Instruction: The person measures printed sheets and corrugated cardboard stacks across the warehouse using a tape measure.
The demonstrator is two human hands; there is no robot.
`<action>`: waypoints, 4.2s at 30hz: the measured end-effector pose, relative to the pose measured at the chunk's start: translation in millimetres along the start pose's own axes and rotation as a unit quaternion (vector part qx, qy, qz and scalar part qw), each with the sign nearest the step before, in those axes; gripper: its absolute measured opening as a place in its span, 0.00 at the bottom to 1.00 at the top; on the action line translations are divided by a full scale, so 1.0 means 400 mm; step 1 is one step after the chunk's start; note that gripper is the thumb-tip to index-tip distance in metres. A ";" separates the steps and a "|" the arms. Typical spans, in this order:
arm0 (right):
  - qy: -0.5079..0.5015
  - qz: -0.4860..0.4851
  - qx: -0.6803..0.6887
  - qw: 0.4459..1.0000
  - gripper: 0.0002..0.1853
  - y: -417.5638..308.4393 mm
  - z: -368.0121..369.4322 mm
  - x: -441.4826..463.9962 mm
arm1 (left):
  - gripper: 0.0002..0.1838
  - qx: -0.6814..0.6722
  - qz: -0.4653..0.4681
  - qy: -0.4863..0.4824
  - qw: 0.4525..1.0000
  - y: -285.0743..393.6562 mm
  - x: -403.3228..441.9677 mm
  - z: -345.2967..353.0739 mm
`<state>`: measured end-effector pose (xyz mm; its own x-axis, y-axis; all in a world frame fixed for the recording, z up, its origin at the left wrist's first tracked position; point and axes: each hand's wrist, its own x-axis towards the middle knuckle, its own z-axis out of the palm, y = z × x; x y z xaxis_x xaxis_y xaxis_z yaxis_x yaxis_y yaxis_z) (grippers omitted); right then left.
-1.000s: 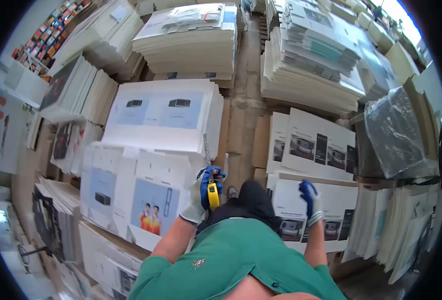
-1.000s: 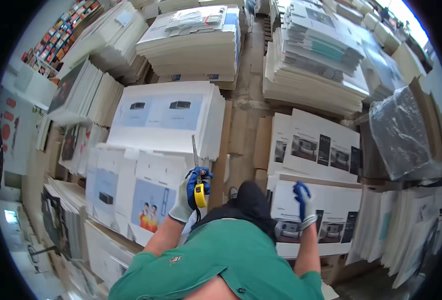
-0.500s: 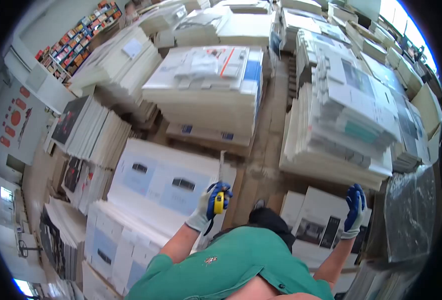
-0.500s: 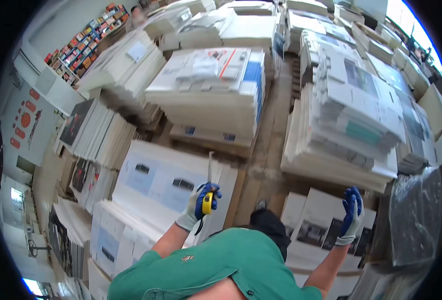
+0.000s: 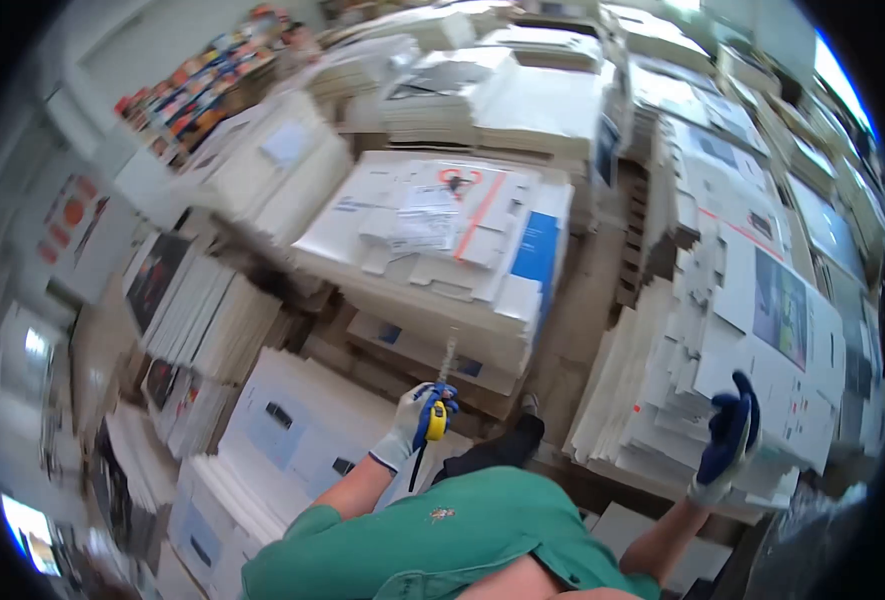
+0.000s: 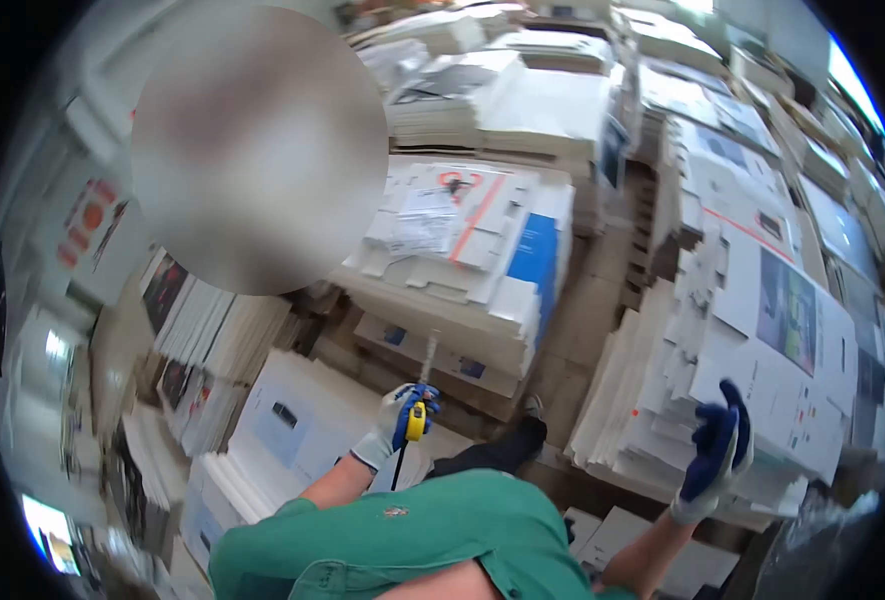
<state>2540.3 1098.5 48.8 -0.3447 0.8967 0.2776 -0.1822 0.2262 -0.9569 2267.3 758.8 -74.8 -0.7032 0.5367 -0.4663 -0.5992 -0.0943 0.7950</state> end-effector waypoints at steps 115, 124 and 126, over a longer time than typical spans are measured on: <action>-0.933 -0.090 0.296 0.187 0.21 -1.072 0.281 -3.306 | 0.11 -0.346 0.325 0.880 0.019 -1.405 -2.741 -0.497; -0.977 0.042 0.144 0.152 0.24 -1.102 0.178 -3.947 | 0.12 -0.401 0.344 0.843 0.103 -1.553 -3.420 -0.739; -0.976 0.080 0.143 0.143 0.23 -1.160 0.125 -4.128 | 0.13 -0.401 0.362 0.834 0.111 -1.645 -3.584 -0.882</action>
<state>3147.9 -506.3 38.8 0.0849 -0.9963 0.0152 0.0384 -0.0120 -0.9992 3534.7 -244.7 -66.3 0.6303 -0.6943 -0.3474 0.4737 -0.0106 0.8806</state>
